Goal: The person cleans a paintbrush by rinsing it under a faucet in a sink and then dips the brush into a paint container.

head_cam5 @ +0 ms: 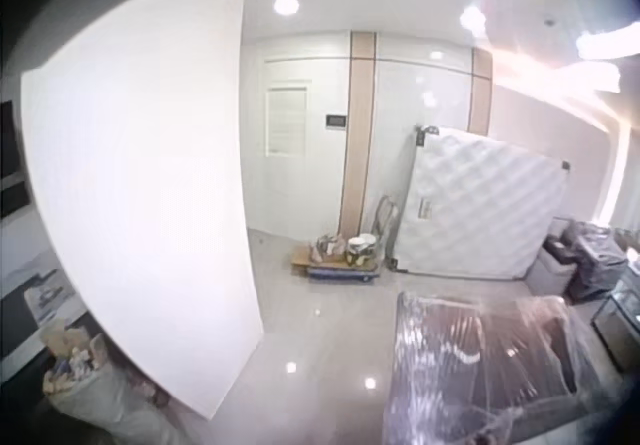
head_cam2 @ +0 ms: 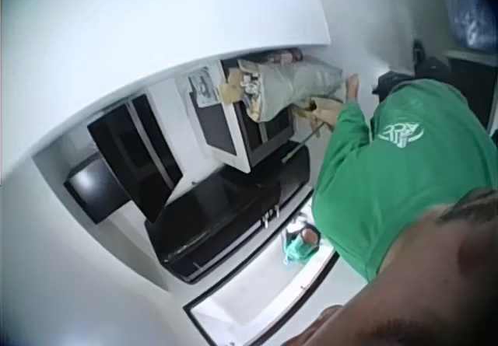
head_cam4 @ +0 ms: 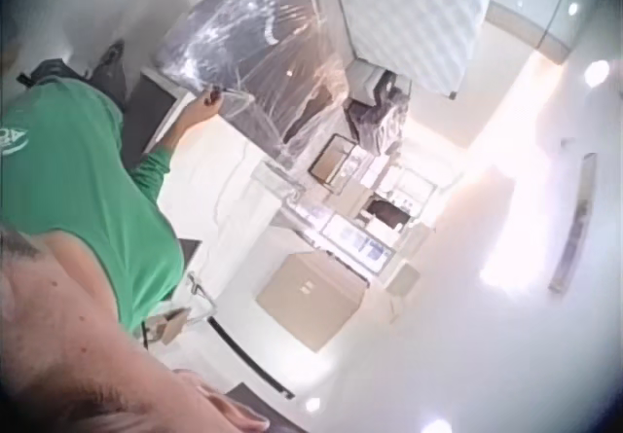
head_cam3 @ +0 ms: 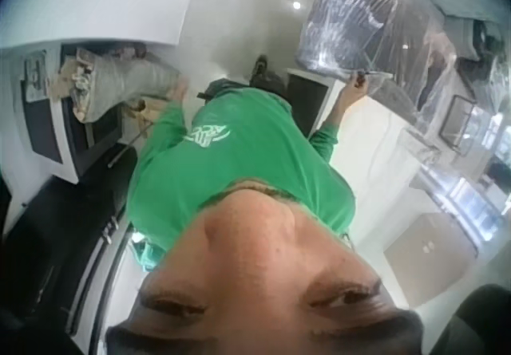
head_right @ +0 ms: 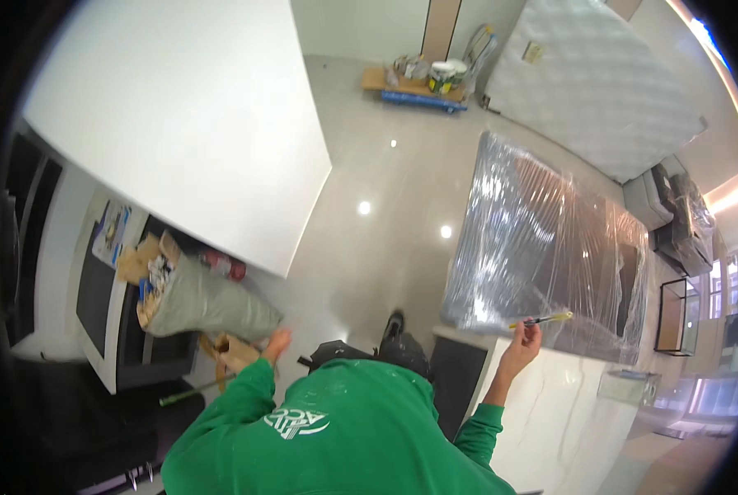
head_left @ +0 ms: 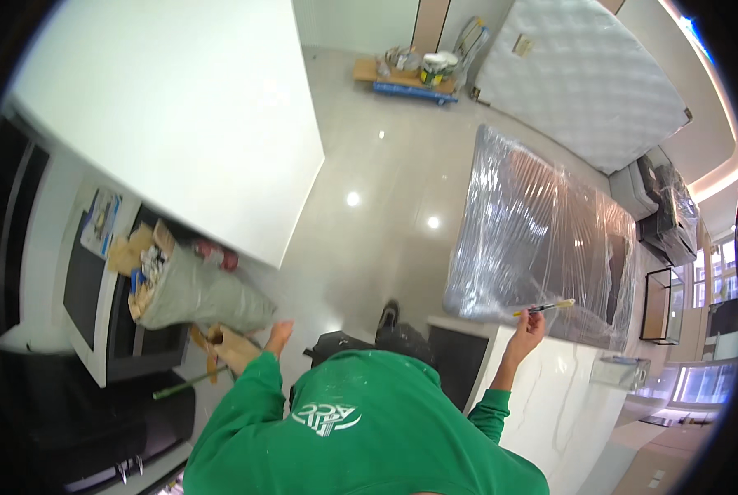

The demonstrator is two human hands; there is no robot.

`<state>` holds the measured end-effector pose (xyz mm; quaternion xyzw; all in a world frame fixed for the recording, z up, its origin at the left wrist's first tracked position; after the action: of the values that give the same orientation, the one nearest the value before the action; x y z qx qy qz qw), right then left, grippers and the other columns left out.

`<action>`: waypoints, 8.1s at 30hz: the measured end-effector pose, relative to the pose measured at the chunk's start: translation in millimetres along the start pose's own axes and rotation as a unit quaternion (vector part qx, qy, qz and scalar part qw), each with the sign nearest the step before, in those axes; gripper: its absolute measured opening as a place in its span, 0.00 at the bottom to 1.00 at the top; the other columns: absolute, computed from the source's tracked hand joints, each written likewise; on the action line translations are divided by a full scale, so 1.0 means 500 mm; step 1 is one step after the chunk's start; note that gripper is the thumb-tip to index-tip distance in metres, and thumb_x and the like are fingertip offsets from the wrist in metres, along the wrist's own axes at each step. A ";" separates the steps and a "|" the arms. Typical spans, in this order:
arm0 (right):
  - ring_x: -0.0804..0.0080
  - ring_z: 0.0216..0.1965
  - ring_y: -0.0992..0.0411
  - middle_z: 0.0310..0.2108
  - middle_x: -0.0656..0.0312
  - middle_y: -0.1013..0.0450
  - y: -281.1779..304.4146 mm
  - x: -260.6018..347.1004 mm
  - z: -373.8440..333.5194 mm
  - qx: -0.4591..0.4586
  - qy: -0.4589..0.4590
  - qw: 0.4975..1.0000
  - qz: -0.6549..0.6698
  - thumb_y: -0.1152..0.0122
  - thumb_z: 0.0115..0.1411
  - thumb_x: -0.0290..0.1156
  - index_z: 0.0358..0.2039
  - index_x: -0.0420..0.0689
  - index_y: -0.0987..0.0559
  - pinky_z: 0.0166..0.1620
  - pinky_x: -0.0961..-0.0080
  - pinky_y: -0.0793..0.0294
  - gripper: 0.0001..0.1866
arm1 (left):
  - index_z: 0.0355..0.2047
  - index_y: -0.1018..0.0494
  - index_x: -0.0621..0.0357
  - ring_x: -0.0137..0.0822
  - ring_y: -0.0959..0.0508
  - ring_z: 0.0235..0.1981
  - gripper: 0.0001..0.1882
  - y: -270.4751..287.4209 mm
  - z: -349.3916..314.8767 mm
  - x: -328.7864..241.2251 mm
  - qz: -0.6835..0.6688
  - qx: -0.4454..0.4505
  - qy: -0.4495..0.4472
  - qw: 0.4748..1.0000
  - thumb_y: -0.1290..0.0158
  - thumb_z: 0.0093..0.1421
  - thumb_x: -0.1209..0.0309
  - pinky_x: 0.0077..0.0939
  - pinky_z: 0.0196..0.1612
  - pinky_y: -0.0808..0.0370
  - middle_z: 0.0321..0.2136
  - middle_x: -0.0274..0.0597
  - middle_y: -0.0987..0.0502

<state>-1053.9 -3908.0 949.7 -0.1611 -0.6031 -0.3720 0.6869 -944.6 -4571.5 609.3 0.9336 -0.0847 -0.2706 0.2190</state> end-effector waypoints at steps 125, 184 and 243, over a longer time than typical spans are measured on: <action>0.60 0.39 0.33 0.32 0.58 0.33 -2.869 -0.905 2.299 0.402 0.264 0.754 -0.449 0.50 0.53 0.26 0.31 0.45 0.30 0.45 0.63 0.36 0.04 | 0.62 0.51 0.64 0.58 0.43 0.61 0.67 -0.376 1.578 -2.552 0.393 0.267 0.303 0.826 0.37 0.29 0.33 0.50 0.60 0.42 0.59 0.58 0.43; 0.54 0.64 0.48 0.64 0.57 0.48 -2.950 -0.987 2.285 0.517 0.223 0.694 -0.448 0.52 0.54 0.24 0.50 0.37 0.30 0.53 0.67 0.31 0.21 | 0.58 0.43 0.68 0.49 0.35 0.58 0.61 -0.487 1.424 -2.618 0.217 0.245 0.397 0.858 0.37 0.33 0.36 0.39 0.59 0.38 0.56 0.57 0.36; 0.61 0.37 0.28 0.34 0.50 0.24 -2.416 -0.588 1.516 0.913 0.251 0.242 -0.214 0.47 0.58 0.49 0.36 0.30 0.23 0.45 0.65 0.33 0.28 | 0.31 0.24 0.65 0.52 0.22 0.35 0.28 -0.603 0.778 -1.948 -0.338 -0.383 0.252 0.822 0.50 0.55 0.47 0.44 0.39 0.27 0.32 0.57 0.23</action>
<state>-2441.9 -4118.1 563.4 0.8104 -0.3477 0.2729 0.3846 -1960.8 -4174.7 633.5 0.7803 0.4046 -0.0932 0.4676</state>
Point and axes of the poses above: each hand's wrist, its own z-axis towards the middle knuckle, its own y-axis out of the back of the hand, x = y × z, the point moved 6 cm from there along z, towards the middle knuckle
